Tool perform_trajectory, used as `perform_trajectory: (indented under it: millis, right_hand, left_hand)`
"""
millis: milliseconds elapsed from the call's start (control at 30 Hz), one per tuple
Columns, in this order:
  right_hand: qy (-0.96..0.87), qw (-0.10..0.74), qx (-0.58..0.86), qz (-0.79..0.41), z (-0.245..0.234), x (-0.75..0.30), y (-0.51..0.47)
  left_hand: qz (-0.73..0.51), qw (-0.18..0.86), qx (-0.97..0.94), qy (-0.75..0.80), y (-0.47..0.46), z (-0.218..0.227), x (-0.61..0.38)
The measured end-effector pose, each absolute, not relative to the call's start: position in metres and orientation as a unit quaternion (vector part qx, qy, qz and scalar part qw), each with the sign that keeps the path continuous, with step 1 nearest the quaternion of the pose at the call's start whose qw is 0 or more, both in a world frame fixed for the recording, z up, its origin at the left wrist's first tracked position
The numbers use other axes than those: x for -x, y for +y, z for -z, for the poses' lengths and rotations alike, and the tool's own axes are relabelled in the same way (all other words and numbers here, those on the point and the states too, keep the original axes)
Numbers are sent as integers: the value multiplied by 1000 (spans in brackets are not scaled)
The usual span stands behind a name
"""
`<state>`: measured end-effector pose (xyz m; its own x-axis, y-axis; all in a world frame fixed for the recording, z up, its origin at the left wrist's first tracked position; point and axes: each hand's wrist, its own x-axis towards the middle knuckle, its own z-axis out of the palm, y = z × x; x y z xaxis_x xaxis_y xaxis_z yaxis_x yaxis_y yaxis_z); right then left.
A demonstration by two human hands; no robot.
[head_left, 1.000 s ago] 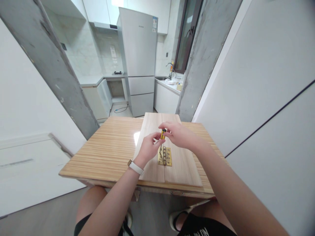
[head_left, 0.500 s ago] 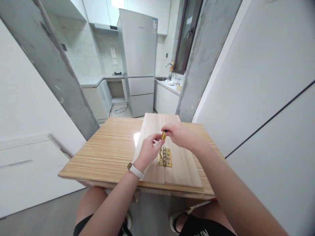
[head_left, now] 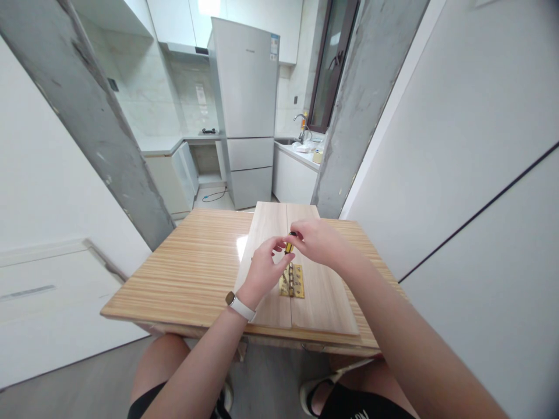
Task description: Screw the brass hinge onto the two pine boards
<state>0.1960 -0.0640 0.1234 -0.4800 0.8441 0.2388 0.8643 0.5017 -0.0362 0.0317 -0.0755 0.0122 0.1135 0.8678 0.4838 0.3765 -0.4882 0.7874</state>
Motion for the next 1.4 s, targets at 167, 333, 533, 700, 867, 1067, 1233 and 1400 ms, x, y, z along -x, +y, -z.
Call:
perform_trajectory:
  millis: [167, 333, 533, 700, 867, 1067, 1233, 1400]
  right_hand:
    - [-847, 102, 514, 95, -118, -188, -65]
    - [-816, 100, 559, 112, -110, -181, -65]
    - [-803, 89, 579, 113, -106, -179, -63]
    - [-812, 81, 569, 99, -110, -182, -67]
    - [-858, 154, 490, -10, -122, -192, -72]
    - [-892, 178, 404, -101, -127, -200, -66]
    - [-892, 184, 405, -84, -123, -199, -63]
    - [-889, 161, 424, -55, -123, -194, -64]
  left_hand:
    - [-498, 236, -709, 440, -77, -15, -33]
    - [-503, 224, -702, 452, -77, -16, -37]
    - [-507, 217, -697, 458, -77, -18, -41]
    - [-509, 220, -697, 454, -75, -17, -39]
    - [-505, 229, -704, 444, -75, -19, -36]
    - [-500, 253, -708, 430, -71, -17, -35]
    - [-490, 248, -723, 419, -70, -15, -32]
    - [-469, 247, -733, 426, -69, -15, -25]
